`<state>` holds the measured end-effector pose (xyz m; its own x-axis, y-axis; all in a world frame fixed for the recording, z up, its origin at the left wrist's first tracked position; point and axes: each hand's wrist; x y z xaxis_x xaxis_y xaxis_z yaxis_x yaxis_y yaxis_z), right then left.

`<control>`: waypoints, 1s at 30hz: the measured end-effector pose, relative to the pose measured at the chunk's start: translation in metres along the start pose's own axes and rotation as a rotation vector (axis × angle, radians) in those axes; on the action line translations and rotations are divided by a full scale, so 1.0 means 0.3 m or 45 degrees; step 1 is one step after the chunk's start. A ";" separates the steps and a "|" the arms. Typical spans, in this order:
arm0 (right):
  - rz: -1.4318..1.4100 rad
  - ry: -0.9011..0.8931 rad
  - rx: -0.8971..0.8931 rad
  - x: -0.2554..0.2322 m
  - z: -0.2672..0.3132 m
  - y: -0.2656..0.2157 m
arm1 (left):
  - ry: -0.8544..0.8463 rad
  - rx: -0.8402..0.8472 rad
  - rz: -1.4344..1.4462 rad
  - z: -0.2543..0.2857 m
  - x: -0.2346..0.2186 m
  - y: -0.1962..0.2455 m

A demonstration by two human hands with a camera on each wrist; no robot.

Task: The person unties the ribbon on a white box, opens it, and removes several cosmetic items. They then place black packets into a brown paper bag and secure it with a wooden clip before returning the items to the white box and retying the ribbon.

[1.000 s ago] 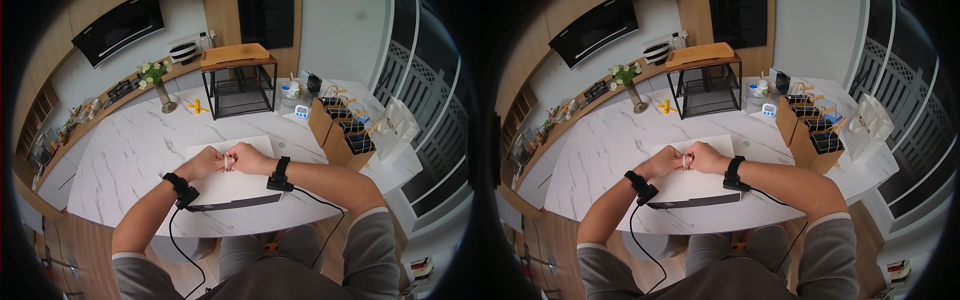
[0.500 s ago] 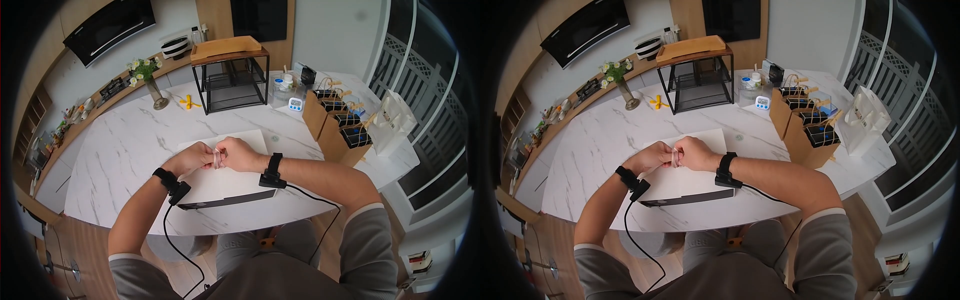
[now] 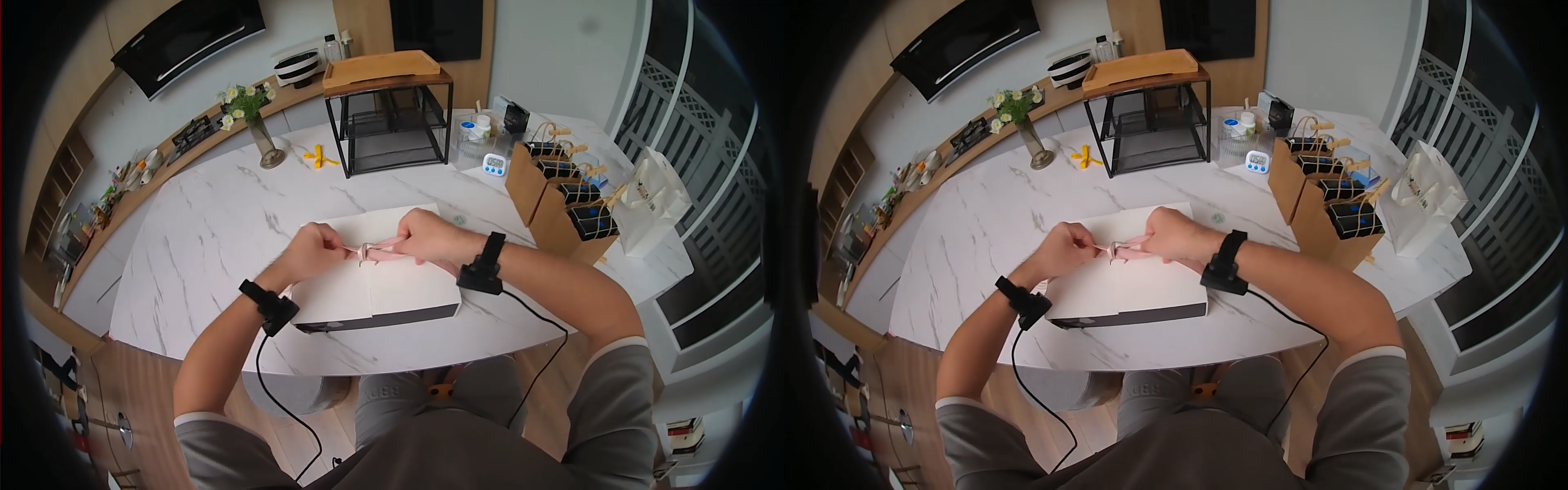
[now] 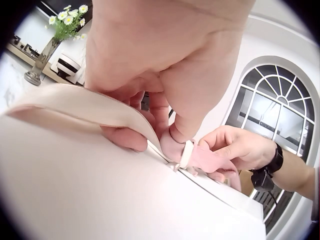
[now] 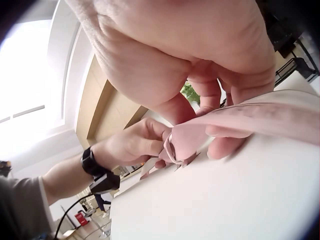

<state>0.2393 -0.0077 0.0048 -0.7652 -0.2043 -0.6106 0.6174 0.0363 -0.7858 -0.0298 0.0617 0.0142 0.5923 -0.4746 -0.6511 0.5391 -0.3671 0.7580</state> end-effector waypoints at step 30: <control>0.877 0.335 0.063 -0.084 -0.037 0.098 | -0.152 -0.515 -0.373 0.021 -0.093 0.086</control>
<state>0.2748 0.0094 -0.0040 -0.2159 0.0904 -0.9722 0.9764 0.0266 -0.2144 -0.0361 0.0606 0.0521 0.3216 -0.4950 -0.8072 0.8748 -0.1710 0.4534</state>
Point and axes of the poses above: each hand's wrist, its own z-axis away from the middle knuckle, its own x-axis out of the palm, y = z × x, and after that the axes turned 3 degrees about z, right-handed
